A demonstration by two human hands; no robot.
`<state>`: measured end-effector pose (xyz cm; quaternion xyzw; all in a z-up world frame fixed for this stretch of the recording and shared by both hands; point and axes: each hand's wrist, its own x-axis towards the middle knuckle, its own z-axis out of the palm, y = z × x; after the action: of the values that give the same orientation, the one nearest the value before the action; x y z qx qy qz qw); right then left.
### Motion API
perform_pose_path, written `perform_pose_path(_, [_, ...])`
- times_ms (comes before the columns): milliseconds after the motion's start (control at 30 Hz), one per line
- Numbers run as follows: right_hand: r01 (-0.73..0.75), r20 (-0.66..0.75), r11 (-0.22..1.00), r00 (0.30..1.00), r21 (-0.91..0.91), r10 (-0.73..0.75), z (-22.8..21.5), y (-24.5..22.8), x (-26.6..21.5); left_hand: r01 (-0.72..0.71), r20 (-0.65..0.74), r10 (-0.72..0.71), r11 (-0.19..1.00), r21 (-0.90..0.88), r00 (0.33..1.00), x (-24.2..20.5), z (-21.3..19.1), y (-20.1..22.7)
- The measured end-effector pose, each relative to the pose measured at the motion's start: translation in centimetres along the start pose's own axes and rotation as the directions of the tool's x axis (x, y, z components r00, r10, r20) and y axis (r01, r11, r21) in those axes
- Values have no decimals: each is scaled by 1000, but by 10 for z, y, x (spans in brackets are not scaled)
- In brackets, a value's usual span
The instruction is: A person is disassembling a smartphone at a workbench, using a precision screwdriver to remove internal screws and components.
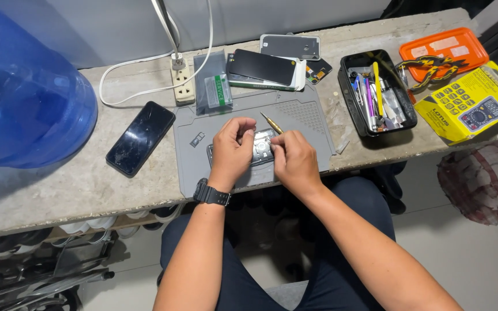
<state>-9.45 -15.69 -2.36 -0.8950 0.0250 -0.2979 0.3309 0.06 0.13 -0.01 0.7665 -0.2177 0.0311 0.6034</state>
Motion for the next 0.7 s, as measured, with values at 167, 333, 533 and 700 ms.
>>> perform_pose_path(167, [-73, -34, 994, 997, 84, 76, -4, 0, 5, 8, 5, -8, 1000, -2, 1000, 0, -1, 2])
perform_pose_path(333, [-35, -56, 999, 998, 12, 36, -15, 34, 47, 10, -1, -10, 1000, -14, 1000, -1, -1, -1])
perform_pose_path(533, [-44, 2, 985, 999, -169, 45, -8, 65, 90, 15, 4, -15, 999, -28, 1000, -1, -1, 1])
perform_pose_path(700, [-94, 3, 979, 995, -182, 97, -1, 71, 95, 41, 20, -40, 999, -31, 999, 0, 0, 1])
